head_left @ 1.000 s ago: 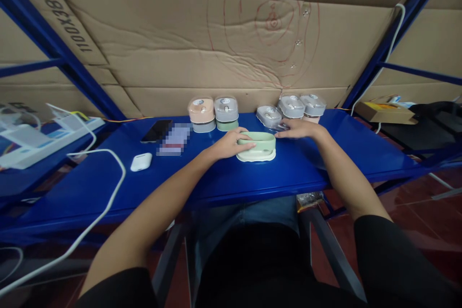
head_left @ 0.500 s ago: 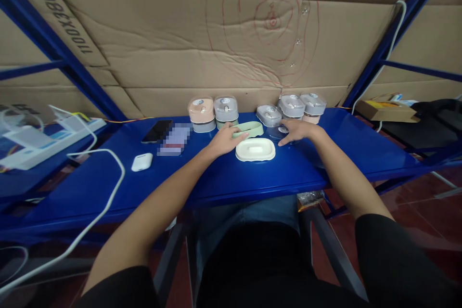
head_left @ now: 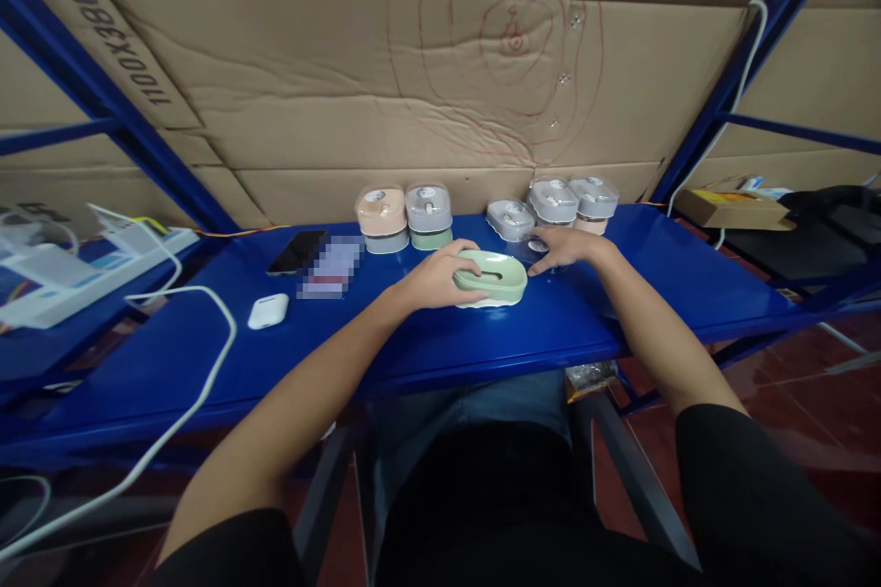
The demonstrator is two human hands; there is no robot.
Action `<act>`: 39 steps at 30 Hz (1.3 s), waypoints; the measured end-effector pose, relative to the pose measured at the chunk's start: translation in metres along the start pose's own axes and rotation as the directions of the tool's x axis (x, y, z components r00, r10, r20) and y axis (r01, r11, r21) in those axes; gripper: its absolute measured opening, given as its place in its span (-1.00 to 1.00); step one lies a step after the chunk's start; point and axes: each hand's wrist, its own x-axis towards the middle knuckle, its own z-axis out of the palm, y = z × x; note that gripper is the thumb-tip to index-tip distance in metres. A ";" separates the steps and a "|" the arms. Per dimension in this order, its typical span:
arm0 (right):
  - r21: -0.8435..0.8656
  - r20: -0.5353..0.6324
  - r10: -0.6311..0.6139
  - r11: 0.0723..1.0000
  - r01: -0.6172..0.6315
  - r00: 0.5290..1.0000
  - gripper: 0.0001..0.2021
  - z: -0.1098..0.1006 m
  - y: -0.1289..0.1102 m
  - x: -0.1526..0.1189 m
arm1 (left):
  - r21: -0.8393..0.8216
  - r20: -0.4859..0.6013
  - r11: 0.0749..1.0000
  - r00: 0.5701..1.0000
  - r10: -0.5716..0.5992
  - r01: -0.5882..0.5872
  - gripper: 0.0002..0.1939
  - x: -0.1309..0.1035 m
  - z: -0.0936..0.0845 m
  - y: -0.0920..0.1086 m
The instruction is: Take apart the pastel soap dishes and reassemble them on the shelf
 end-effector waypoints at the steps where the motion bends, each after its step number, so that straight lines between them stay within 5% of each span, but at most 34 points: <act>1: -0.007 0.044 0.009 1.000 -0.008 0.999 -0.08 -0.002 -0.001 0.000 | 0.004 0.025 1.000 1.000 -0.008 0.008 -0.58 0.000 -0.001 0.001; 9: 0.012 0.101 0.033 0.999 -0.034 0.994 -0.03 -0.006 -0.008 -0.003 | 0.152 0.112 0.988 0.993 -0.049 0.032 -0.48 -0.001 -0.003 0.007; 16: -0.049 0.060 0.153 0.987 -0.150 0.986 -0.09 -0.029 -0.018 -0.019 | 0.132 0.167 0.979 0.970 -0.178 0.157 0.16 0.000 0.003 0.001; 22: 0.157 -0.225 -0.130 0.973 0.168 0.966 -0.11 -0.031 -0.036 -0.027 | 0.086 0.194 0.989 0.972 -0.134 0.119 0.19 -0.001 0.007 -0.003; 26: 0.189 -0.248 -0.316 0.911 0.366 0.916 -0.11 -0.017 -0.054 -0.023 | 0.051 0.146 0.996 0.986 -0.086 0.079 0.20 0.000 0.012 -0.005; 32: 0.187 -0.287 -0.379 0.879 0.439 0.880 -0.05 -0.007 -0.057 -0.020 | -0.205 0.038 0.968 0.989 -0.143 0.148 0.55 0.006 0.023 -0.022; 39: 0.164 -0.207 -0.428 0.871 0.462 0.880 -0.05 0.007 -0.057 -0.014 | -0.361 0.036 0.911 0.978 -0.203 0.202 0.51 0.006 0.027 -0.029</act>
